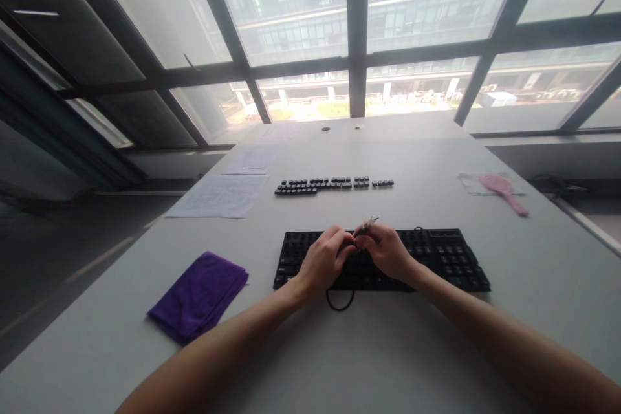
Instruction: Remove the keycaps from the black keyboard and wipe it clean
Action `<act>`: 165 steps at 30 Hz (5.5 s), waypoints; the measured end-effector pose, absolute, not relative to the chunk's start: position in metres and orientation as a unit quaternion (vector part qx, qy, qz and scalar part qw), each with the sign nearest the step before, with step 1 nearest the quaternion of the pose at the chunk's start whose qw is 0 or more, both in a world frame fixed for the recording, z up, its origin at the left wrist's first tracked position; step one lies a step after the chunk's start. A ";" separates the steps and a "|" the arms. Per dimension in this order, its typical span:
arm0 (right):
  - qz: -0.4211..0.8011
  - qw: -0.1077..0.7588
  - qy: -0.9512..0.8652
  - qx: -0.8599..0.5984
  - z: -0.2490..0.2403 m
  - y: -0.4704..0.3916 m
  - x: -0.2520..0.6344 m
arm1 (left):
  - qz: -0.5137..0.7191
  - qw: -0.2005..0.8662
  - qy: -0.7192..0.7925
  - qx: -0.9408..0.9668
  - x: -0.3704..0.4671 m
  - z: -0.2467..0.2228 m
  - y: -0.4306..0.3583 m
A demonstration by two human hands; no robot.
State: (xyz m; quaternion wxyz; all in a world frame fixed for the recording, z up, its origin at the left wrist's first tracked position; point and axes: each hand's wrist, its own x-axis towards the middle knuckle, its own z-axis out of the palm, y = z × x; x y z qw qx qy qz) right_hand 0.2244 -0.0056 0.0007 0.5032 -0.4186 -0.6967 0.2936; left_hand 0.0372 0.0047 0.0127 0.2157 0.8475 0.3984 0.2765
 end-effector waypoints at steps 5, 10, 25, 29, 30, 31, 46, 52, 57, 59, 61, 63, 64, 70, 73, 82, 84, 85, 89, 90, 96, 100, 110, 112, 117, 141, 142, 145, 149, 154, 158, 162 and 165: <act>0.242 0.457 -0.758 -0.399 0.001 -0.011 0.221 | 0.298 0.223 0.372 0.850 0.037 0.009 0.006; 0.226 0.433 -0.776 -0.398 -0.001 -0.013 0.219 | 0.310 0.233 0.367 0.846 0.037 0.006 0.006; 0.347 0.566 -0.582 -0.470 -0.005 0.001 0.223 | 0.264 0.227 0.360 0.866 0.033 0.019 0.004; 0.350 0.561 -0.584 -0.471 -0.004 0.000 0.223 | 0.307 0.327 0.383 0.808 0.032 0.020 0.011; 0.350 0.560 -0.584 -0.472 -0.003 0.000 0.223 | 0.321 0.355 0.398 0.783 0.031 0.021 0.014; 0.350 0.559 -0.583 -0.474 -0.003 0.000 0.223 | 0.333 0.385 0.413 0.755 0.029 0.022 0.016; 0.339 0.540 -0.606 -0.475 -0.003 -0.001 0.223 | 0.417 0.698 0.409 0.413 0.017 0.013 0.043; 0.342 0.536 -0.608 -0.475 0.000 -0.003 0.223 | 0.423 0.689 0.414 0.418 0.018 0.016 0.041; 0.344 0.533 -0.608 -0.477 0.002 -0.004 0.223 | 0.425 0.687 0.406 0.427 0.019 0.017 0.040; 0.344 0.532 -0.609 -0.477 0.002 -0.004 0.223 | 0.424 0.682 0.405 0.438 0.018 0.016 0.040; 0.344 0.532 -0.610 -0.475 0.001 -0.004 0.223 | 0.421 0.676 0.404 0.449 0.018 0.016 0.040; 0.345 0.533 -0.610 -0.474 0.000 -0.004 0.223 | 0.412 0.669 0.408 0.465 0.017 0.016 0.039; 0.345 0.534 -0.610 -0.474 0.000 -0.003 0.223 | 0.402 0.660 0.414 0.481 0.017 0.017 0.039; 0.338 0.532 -0.613 -0.477 -0.001 -0.003 0.223 | 0.334 0.555 0.411 0.642 0.020 0.024 0.031; 0.338 0.511 -0.631 -0.476 0.000 -0.004 0.223 | 0.359 0.498 0.382 0.691 0.024 0.021 0.025; 0.337 0.457 -0.696 -0.439 0.002 -0.006 0.223 | 0.399 0.394 0.353 0.749 0.031 0.024 0.014; 0.340 0.458 -0.696 -0.436 0.003 -0.006 0.223 | 0.400 0.371 0.368 0.753 0.031 0.025 0.013; 0.341 0.458 -0.697 -0.433 0.003 -0.006 0.223 | 0.403 0.362 0.377 0.751 0.031 0.026 0.013; 0.344 0.460 -0.699 -0.426 0.004 -0.007 0.224 | 0.406 0.332 0.400 0.752 0.030 0.026 0.010; 0.346 0.460 -0.699 -0.425 0.005 -0.007 0.224 | 0.403 0.326 0.395 0.759 0.030 0.027 0.010; 0.353 0.455 -0.701 -0.421 0.005 -0.007 0.224 | 0.403 0.315 0.366 0.778 0.030 0.029 0.009; 0.351 0.457 -0.694 -0.431 0.003 -0.006 0.224 | 0.396 0.312 0.354 0.788 0.029 0.027 0.009; 0.355 0.459 -0.693 -0.429 0.004 -0.006 0.223 | 0.383 0.301 0.358 0.797 0.030 0.031 0.008; 0.355 0.458 -0.691 -0.432 0.004 -0.006 0.222 | 0.385 0.293 0.358 0.799 0.029 0.033 0.012; 0.348 0.455 -0.692 -0.440 0.005 -0.006 0.222 | 0.373 0.292 0.401 0.784 0.018 0.037 0.053; 0.350 0.439 -0.696 -0.447 0.006 -0.006 0.223 | 0.253 0.020 0.452 0.855 -0.004 -0.003 0.193; 0.349 0.440 -0.696 -0.447 0.006 -0.006 0.223 | 0.252 0.018 0.455 0.854 -0.005 -0.003 0.195; 0.346 0.440 -0.698 -0.447 0.006 -0.006 0.223 | 0.247 0.017 0.464 0.851 -0.005 -0.003 0.198; 0.345 0.440 -0.700 -0.445 0.007 -0.006 0.223 | 0.246 0.027 0.480 0.841 -0.003 -0.004 0.200; 0.354 0.450 -0.691 -0.441 0.006 -0.007 0.223 | 0.264 0.039 0.487 0.831 -0.005 0.000 0.200; 0.373 0.500 -0.639 -0.451 0.000 -0.003 0.224 | 0.304 0.010 0.487 0.819 -0.014 0.018 0.181; 0.389 0.539 -0.595 -0.451 -0.006 0.000 0.223 | 0.300 0.014 0.456 0.838 -0.009 0.035 0.120; 0.373 0.550 -0.585 -0.465 -0.007 0.001 0.223 | 0.266 0.056 0.419 0.866 0.008 0.036 0.061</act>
